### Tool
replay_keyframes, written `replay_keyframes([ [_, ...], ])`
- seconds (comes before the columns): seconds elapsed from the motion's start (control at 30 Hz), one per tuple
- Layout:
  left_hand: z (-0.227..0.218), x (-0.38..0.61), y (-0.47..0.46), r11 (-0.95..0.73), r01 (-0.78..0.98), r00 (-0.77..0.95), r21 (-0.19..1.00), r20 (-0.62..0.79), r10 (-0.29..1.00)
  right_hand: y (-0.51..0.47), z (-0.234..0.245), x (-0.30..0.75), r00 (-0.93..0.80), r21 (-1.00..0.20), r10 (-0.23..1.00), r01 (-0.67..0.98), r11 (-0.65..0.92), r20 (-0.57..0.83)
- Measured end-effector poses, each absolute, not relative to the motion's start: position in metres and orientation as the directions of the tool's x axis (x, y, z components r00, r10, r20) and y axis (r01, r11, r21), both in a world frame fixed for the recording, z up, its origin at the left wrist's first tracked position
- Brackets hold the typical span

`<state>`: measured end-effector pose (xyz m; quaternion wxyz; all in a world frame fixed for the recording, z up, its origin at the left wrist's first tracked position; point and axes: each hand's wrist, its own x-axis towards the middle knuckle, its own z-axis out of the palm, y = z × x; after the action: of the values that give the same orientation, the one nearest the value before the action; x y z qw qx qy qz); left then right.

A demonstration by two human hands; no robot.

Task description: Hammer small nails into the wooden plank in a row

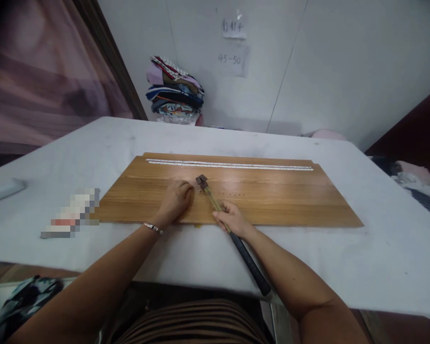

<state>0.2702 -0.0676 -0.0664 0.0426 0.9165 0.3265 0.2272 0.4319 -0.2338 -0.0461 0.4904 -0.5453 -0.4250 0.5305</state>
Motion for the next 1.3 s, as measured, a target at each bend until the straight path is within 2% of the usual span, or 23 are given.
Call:
replay_keyframes([
  [0.6,-0.069,0.2697,-0.0664,-0.777,0.585,0.675,0.233,0.39,0.626,-0.2327,-0.0497,0.4319,0.062,-0.98,0.983,-0.107,-0.167,-0.174],
  [1.3,-0.0687,0.2699,-0.067,-0.766,0.595,0.668,0.242,0.38,0.639,-0.2346,-0.0499,0.4336,0.059,-0.979,0.979,-0.069,-0.19,-0.195],
])
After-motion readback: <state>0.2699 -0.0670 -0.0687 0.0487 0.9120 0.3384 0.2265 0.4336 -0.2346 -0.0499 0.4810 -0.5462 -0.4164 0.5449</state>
